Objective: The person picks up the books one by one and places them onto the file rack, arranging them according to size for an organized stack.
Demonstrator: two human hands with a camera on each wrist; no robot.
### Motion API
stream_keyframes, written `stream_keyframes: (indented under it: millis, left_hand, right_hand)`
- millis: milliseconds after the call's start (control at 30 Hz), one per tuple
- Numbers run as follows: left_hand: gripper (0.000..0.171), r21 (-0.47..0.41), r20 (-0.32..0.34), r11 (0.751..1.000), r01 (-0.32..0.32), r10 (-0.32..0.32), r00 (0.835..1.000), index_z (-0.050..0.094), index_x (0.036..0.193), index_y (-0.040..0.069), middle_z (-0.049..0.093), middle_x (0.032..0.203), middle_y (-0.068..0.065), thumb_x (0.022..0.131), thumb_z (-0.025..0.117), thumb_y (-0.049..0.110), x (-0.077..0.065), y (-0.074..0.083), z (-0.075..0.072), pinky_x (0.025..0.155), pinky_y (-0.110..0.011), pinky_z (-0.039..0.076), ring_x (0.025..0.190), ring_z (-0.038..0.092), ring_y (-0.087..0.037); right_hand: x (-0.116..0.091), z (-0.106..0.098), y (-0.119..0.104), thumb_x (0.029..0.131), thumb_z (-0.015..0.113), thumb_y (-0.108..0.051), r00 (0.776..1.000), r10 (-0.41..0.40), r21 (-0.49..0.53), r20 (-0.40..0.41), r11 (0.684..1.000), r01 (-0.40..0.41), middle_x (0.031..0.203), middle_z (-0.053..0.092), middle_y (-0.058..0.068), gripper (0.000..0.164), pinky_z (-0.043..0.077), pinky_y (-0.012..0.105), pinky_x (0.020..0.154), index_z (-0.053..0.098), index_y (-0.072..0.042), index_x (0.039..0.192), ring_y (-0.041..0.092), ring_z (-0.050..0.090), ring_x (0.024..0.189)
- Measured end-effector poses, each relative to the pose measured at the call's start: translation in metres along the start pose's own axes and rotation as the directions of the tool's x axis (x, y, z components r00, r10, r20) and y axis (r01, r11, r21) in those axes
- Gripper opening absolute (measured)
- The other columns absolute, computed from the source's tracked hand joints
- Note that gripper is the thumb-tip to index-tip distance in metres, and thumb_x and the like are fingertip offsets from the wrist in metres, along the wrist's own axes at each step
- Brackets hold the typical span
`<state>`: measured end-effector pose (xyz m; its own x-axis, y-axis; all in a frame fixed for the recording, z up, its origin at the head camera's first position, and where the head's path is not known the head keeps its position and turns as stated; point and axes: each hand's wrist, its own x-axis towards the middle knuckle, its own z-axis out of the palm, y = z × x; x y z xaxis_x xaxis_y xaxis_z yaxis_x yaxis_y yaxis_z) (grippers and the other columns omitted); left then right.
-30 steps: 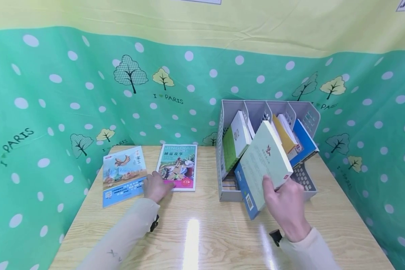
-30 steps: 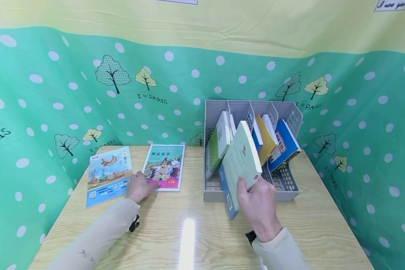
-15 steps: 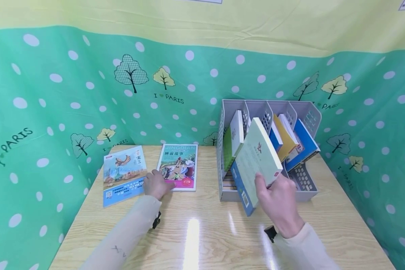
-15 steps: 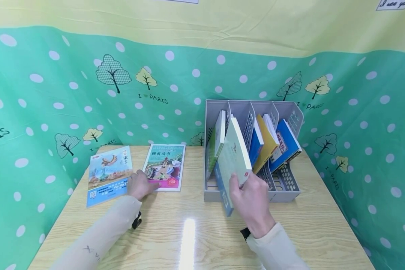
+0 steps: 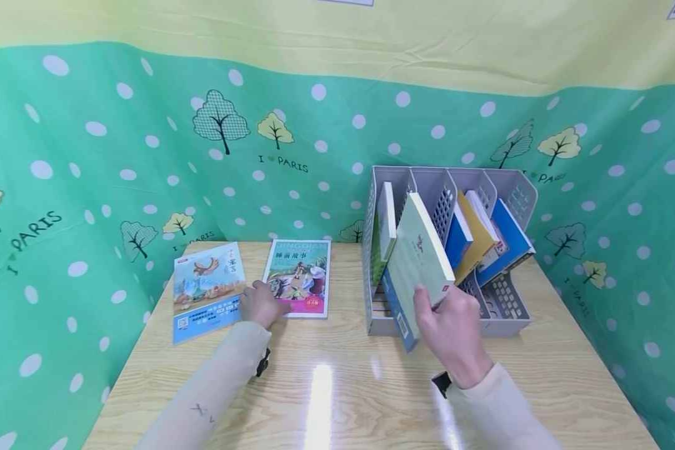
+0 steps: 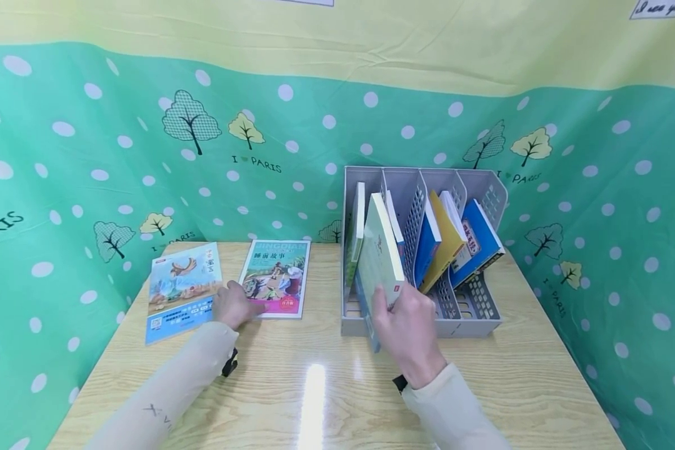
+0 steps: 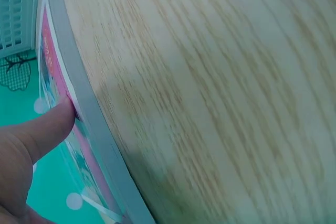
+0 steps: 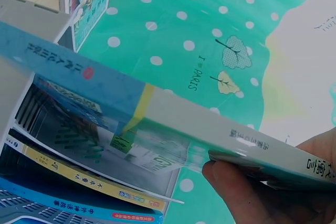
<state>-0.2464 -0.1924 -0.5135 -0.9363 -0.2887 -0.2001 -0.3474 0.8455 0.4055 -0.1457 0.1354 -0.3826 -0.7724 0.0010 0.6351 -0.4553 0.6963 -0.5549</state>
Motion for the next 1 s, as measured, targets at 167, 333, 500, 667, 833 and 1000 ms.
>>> stream_keyframes:
  millis: [167, 333, 500, 667, 833, 1000]
  left_hand:
    - [0.088, -0.013, 0.013, 1.000, 0.012, -0.012, 1.000, 0.038, 0.119, -0.015, 0.045, 0.112, -0.037, 0.067, 0.084, 0.040, 0.001, 0.001, -0.003, 0.095, -0.058, 0.038, 0.108, 0.044, -0.051]
    - [0.085, -0.029, 0.027, 0.998, 0.049, -0.048, 0.998, 0.041, 0.117, -0.014, 0.046, 0.111, -0.036, 0.067, 0.084, 0.039, 0.003, 0.002, -0.003, 0.094, -0.057, 0.039, 0.107, 0.044, -0.050]
    - [0.083, -0.022, 0.071, 0.997, 0.075, -0.073, 0.995, 0.046, 0.115, -0.013, 0.046, 0.110, -0.034, 0.066, 0.083, 0.043, 0.006, 0.000, -0.006, 0.094, -0.056, 0.039, 0.107, 0.044, -0.047]
    - [0.081, -0.034, 0.085, 0.997, 0.076, -0.073, 0.994, 0.052, 0.112, -0.011, 0.046, 0.109, -0.030, 0.064, 0.084, 0.046, 0.007, -0.003, -0.006, 0.092, -0.054, 0.040, 0.106, 0.044, -0.045]
    - [0.087, -0.051, 0.073, 0.995, 0.086, -0.082, 0.994, 0.049, 0.116, -0.013, 0.046, 0.110, -0.029, 0.064, 0.084, 0.048, 0.007, -0.005, -0.004, 0.092, -0.053, 0.041, 0.106, 0.042, -0.043]
    - [0.084, -0.068, 0.079, 0.993, 0.094, -0.088, 0.993, 0.049, 0.116, -0.013, 0.048, 0.112, -0.030, 0.065, 0.084, 0.045, 0.005, -0.005, -0.003, 0.092, -0.054, 0.040, 0.107, 0.041, -0.045]
  right_hand:
    - [0.005, 0.006, 0.003, 0.089, 0.062, -0.009, 1.000, -0.008, -0.014, -0.022, 1.000, 0.008, 0.106, 0.067, 0.024, 0.034, 0.050, 0.020, 0.040, 0.061, 0.005, 0.120, 0.035, 0.070, 0.080]
    - [0.011, 0.011, 0.005, 0.090, 0.061, -0.010, 1.000, 0.009, 0.002, -0.024, 1.000, -0.009, 0.110, 0.066, 0.022, 0.037, 0.054, 0.025, 0.045, 0.058, 0.001, 0.126, 0.035, 0.069, 0.083]
    - [0.018, 0.018, 0.006, 0.092, 0.059, -0.012, 0.999, 0.029, 0.019, -0.023, 0.999, -0.029, 0.111, 0.066, 0.021, 0.038, 0.056, 0.028, 0.050, 0.056, 0.000, 0.128, 0.032, 0.070, 0.083]
    - [0.025, 0.024, 0.007, 0.093, 0.058, -0.015, 0.999, 0.043, 0.012, -0.023, 0.999, -0.042, 0.102, 0.069, 0.021, 0.033, 0.050, 0.022, 0.041, 0.060, 0.003, 0.120, 0.024, 0.070, 0.068]
    - [0.034, 0.030, 0.009, 0.093, 0.056, -0.016, 0.999, 0.045, 0.012, -0.021, 0.999, -0.045, 0.101, 0.070, 0.020, 0.033, 0.050, 0.021, 0.042, 0.060, 0.002, 0.121, 0.021, 0.069, 0.065]
    - [0.043, 0.037, 0.012, 0.094, 0.055, -0.016, 0.999, 0.026, 0.003, -0.034, 1.000, -0.026, 0.099, 0.070, 0.021, 0.034, 0.046, 0.022, 0.037, 0.058, 0.004, 0.121, 0.022, 0.067, 0.059]
